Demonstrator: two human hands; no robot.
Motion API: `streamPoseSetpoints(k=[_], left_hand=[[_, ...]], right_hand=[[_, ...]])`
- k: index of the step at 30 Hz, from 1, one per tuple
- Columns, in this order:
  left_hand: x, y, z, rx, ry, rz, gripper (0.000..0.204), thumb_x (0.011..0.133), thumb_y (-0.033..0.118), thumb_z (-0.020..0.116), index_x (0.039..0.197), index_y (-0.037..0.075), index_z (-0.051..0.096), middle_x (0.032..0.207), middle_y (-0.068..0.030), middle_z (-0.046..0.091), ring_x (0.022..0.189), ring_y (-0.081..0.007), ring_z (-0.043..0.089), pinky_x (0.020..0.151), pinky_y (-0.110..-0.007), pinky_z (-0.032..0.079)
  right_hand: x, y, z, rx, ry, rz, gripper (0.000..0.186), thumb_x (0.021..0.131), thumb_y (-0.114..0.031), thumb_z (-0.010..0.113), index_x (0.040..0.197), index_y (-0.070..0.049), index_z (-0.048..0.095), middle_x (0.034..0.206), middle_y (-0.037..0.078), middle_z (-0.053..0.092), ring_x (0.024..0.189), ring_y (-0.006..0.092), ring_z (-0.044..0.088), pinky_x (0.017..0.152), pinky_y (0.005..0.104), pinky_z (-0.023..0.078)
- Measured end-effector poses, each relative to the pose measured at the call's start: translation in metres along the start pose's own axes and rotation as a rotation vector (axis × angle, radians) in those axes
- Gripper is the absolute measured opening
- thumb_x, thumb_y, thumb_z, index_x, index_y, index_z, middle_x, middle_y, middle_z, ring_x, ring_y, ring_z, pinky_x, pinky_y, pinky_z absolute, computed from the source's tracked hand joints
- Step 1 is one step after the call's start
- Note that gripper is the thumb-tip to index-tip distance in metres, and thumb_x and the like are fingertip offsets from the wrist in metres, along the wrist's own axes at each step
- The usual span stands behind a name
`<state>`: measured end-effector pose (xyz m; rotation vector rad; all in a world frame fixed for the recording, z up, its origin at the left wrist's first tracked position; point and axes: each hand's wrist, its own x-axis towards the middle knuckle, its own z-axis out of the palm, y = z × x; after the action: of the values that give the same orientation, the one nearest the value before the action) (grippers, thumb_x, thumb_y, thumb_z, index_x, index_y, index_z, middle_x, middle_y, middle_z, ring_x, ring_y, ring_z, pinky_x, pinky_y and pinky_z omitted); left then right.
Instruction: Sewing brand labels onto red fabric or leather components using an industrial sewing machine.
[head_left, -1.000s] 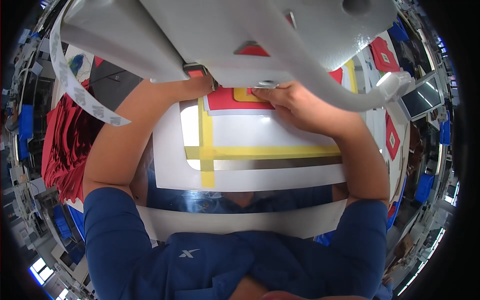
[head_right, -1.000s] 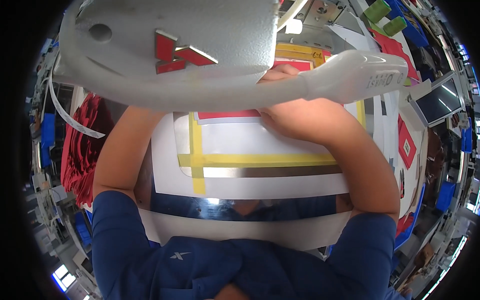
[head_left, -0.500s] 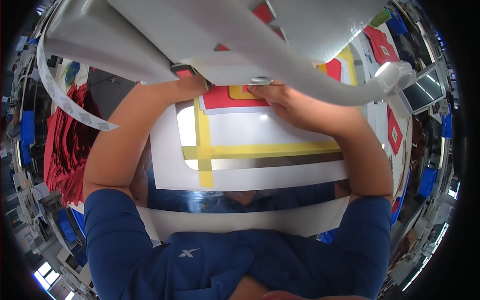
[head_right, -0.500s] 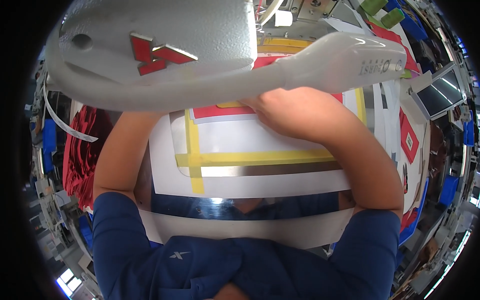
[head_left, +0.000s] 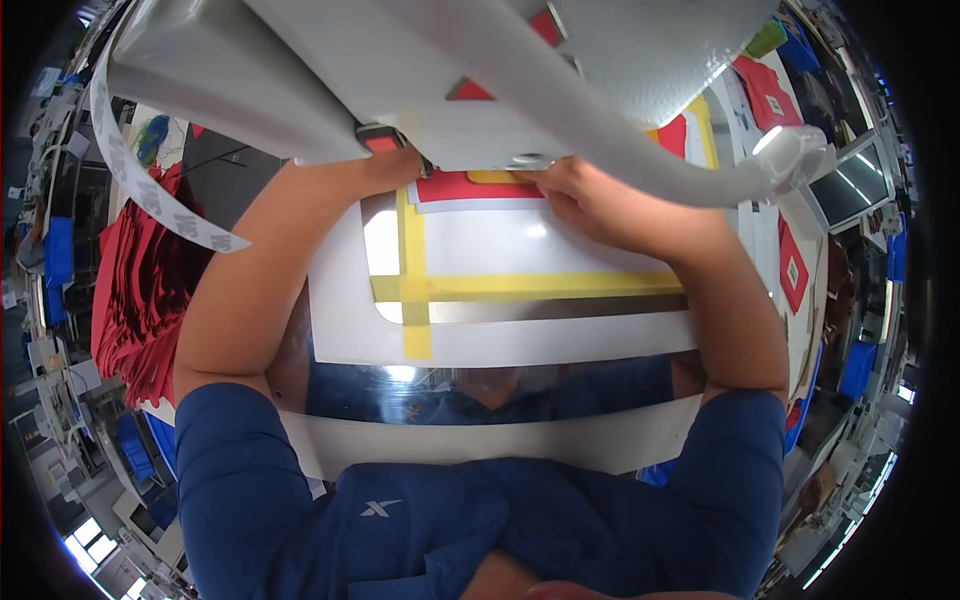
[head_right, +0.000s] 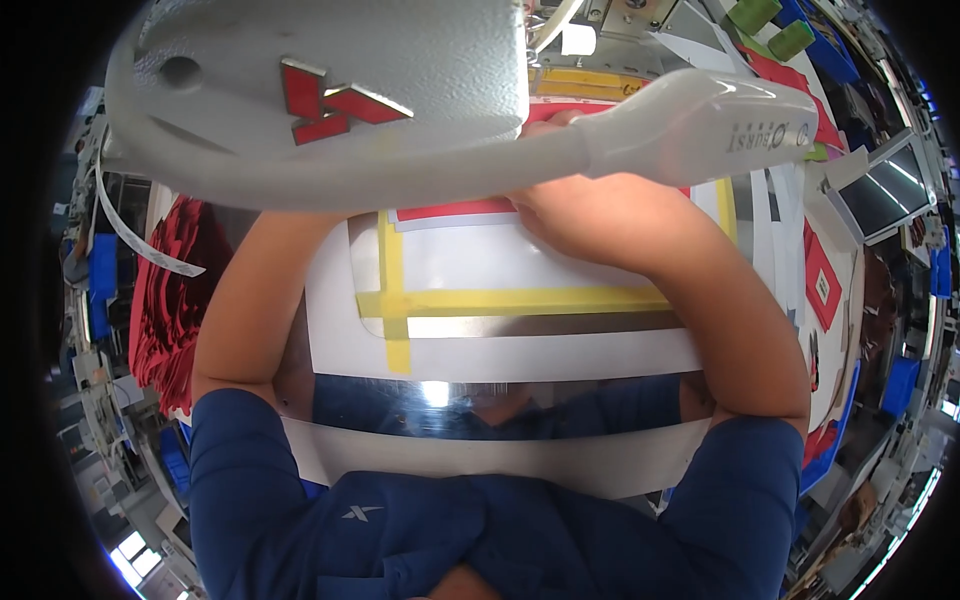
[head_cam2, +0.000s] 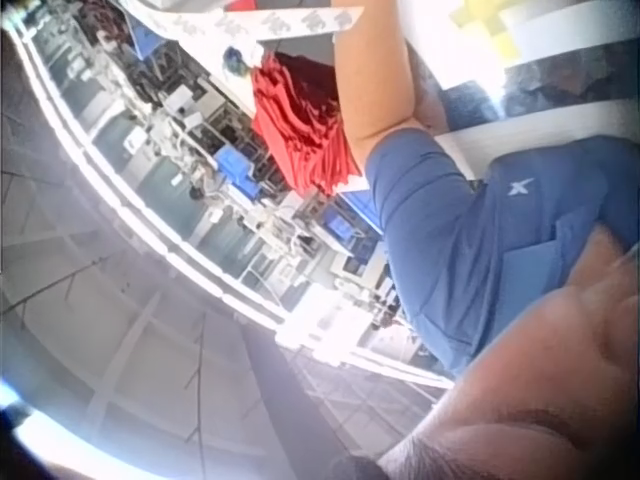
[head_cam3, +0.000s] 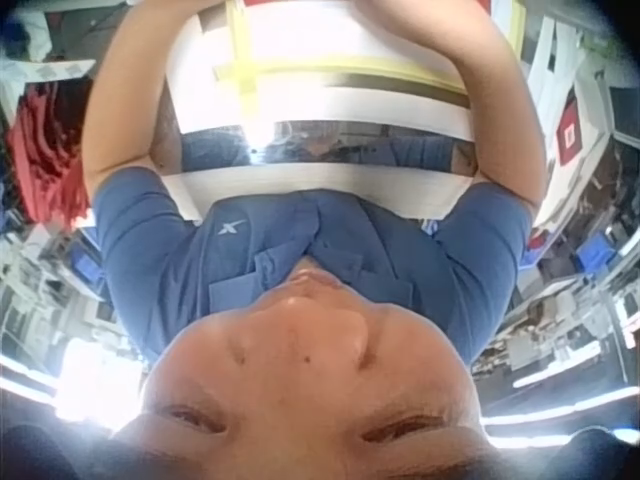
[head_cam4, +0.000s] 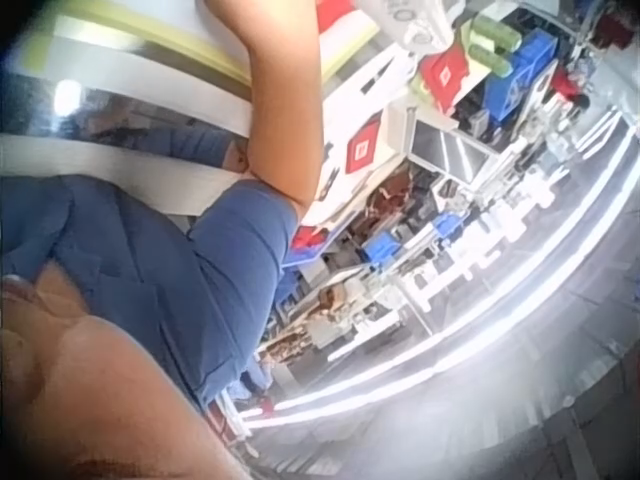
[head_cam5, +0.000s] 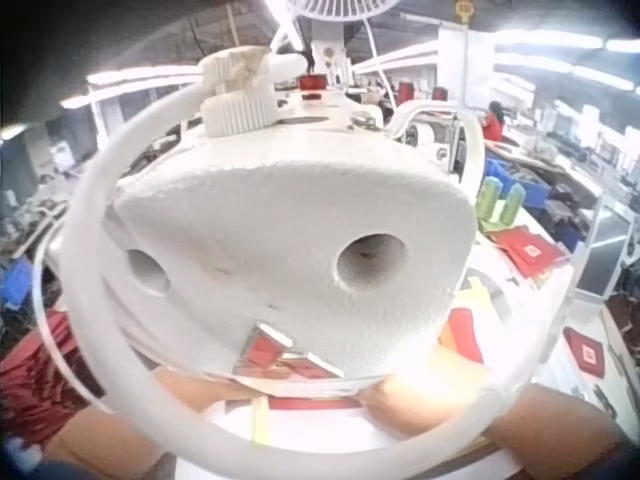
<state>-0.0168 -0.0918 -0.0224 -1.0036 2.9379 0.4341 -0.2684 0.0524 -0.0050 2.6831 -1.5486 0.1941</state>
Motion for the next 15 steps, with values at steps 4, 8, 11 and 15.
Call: streamPoseSetpoints(k=[4,8,11,15], left_hand=[[0.005,0.0,-0.002,0.002,-0.016,-0.009,0.037,0.099,0.03,0.07,0.133,0.015,0.072,0.126,-0.0107,0.077,0.112,-0.0331,0.073,0.095,-0.045,0.058],[0.004,0.002,-0.001,0.006,-0.03,-0.014,0.037,0.099,0.03,0.069,0.133,0.015,0.072,0.126,-0.0107,0.077,0.112,-0.0332,0.073,0.095,-0.045,0.058],[0.007,0.007,0.0,0.006,-0.044,-0.014,0.037,0.099,0.03,0.069,0.133,0.015,0.072,0.126,-0.0107,0.077,0.112,-0.0332,0.073,0.095,-0.045,0.058],[0.007,0.002,-0.003,0.0,-0.063,-0.005,0.037,0.1,0.03,0.069,0.133,0.015,0.072,0.126,-0.0107,0.077,0.111,-0.0332,0.073,0.095,-0.045,0.058]], right_hand=[[-0.003,0.012,0.011,-1.153,0.112,-0.428,0.02,0.088,-0.023,0.066,0.086,-0.003,0.064,0.081,0.009,0.058,0.081,0.0244,0.06,0.079,0.0417,0.056],[0.002,0.009,0.006,-0.986,0.113,-0.398,0.017,0.083,-0.02,0.066,0.078,-0.005,0.059,0.075,0.006,0.052,0.074,0.023,0.054,0.076,0.0388,0.052],[0.004,0.008,0.008,-0.873,0.109,-0.375,0.017,0.08,-0.018,0.066,0.073,-0.005,0.055,0.072,0.004,0.047,0.069,0.0221,0.05,0.074,0.0369,0.05],[0.003,0.006,0.012,-1.08,0.015,-0.384,0.016,0.082,-0.018,0.067,0.076,-0.006,0.056,0.076,0.005,0.052,0.076,0.0229,0.053,0.076,0.0388,0.052]])
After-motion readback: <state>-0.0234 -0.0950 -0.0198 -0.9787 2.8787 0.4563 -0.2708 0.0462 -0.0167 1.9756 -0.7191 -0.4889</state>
